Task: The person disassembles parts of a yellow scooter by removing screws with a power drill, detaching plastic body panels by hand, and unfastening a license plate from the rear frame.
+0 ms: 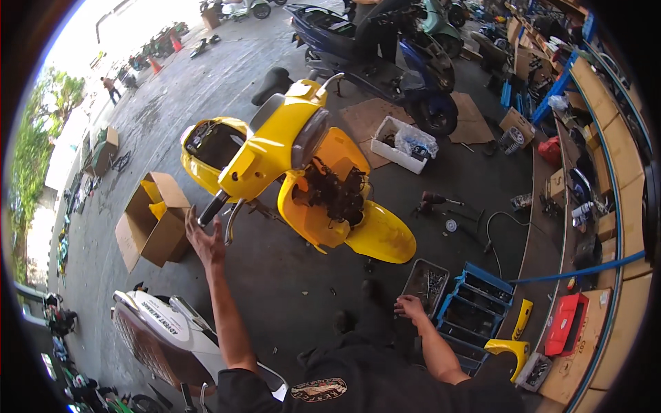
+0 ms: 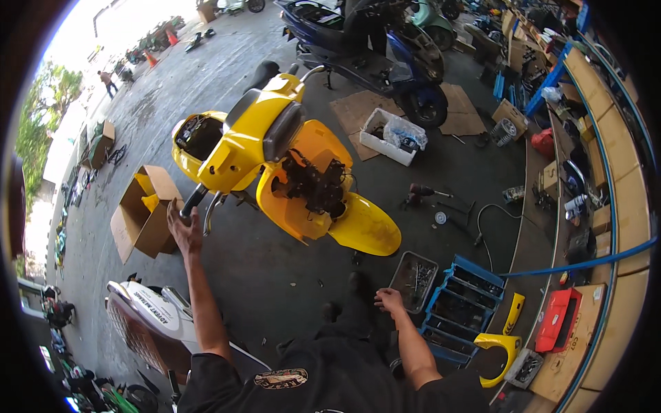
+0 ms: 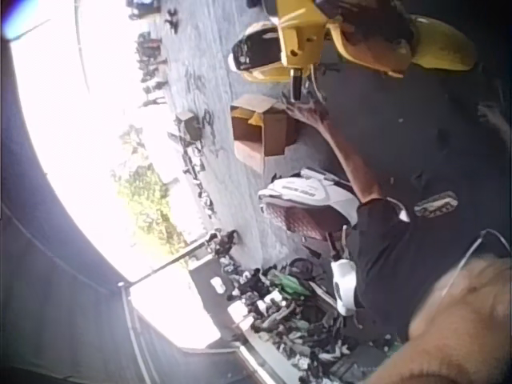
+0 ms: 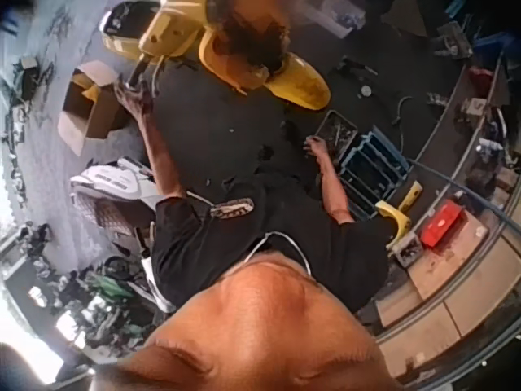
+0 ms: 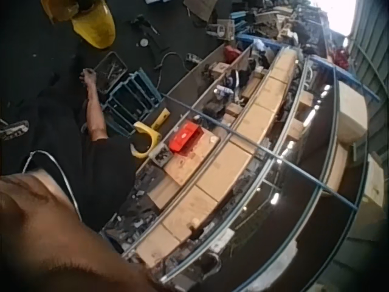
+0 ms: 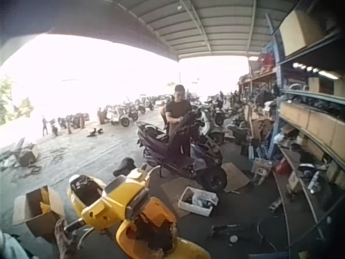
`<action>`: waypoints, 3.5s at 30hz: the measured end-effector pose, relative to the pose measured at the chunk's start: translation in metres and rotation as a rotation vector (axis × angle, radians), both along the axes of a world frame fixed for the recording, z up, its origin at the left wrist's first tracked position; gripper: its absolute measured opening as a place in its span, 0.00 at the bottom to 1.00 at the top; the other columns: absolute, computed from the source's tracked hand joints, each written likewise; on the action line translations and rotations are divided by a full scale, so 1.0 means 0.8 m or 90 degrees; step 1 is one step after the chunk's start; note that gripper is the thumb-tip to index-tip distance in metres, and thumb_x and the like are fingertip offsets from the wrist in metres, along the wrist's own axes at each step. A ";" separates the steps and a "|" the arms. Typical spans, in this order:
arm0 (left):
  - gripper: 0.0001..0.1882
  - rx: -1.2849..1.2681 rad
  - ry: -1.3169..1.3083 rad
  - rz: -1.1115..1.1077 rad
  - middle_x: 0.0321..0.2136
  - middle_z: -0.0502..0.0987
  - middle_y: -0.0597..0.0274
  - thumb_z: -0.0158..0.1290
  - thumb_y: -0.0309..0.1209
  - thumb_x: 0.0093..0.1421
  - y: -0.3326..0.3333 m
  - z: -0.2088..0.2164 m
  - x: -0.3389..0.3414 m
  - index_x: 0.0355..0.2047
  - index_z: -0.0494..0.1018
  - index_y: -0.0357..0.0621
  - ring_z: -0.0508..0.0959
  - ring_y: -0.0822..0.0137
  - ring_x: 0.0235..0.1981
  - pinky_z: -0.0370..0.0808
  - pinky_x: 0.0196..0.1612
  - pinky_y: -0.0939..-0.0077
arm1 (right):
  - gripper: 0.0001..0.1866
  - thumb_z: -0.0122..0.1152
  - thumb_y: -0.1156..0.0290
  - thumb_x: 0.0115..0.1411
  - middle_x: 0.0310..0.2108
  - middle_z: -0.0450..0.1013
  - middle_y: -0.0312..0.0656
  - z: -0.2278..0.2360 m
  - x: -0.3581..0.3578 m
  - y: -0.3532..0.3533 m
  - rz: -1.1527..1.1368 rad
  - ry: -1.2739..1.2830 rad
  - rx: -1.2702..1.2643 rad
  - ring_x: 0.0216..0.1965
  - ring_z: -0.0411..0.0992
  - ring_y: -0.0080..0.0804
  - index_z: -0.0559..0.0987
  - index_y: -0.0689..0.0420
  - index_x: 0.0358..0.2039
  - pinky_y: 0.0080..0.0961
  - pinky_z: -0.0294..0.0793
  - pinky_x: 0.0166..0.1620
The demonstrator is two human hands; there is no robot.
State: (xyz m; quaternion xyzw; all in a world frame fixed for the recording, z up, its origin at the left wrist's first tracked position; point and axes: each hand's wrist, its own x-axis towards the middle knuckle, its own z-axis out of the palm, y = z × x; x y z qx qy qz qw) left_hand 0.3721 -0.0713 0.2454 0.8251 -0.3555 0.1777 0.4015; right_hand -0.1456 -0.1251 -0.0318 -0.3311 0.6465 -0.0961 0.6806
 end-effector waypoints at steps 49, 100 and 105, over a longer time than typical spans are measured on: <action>0.16 0.375 0.640 -0.397 0.44 0.74 0.49 0.57 0.23 0.50 -0.438 -0.591 -0.670 0.41 0.73 0.41 0.73 0.51 0.49 0.68 0.53 0.61 | 0.26 0.55 0.58 0.58 0.54 0.65 0.42 -0.414 -0.248 -0.790 0.693 0.559 -0.442 0.55 0.63 0.44 0.63 0.43 0.57 0.59 0.54 0.59; 0.28 0.305 0.425 -0.336 0.55 0.63 0.54 0.57 0.24 0.46 -0.646 -0.846 -0.687 0.50 0.69 0.48 0.59 0.49 0.59 0.58 0.60 0.55 | 0.26 0.65 0.61 0.50 0.28 0.75 0.49 -0.701 -0.294 -0.331 -0.099 0.425 0.394 0.19 0.74 0.33 0.70 0.65 0.44 0.28 0.74 0.18; 0.40 0.556 0.169 -0.593 0.61 0.57 0.58 0.61 0.31 0.43 -0.784 -0.828 -0.713 0.59 0.61 0.59 0.50 0.52 0.65 0.43 0.64 0.41 | 0.13 0.58 0.64 0.57 0.23 0.74 0.39 -0.649 -0.220 -0.479 0.008 -0.133 0.369 0.16 0.71 0.26 0.74 0.59 0.39 0.25 0.71 0.20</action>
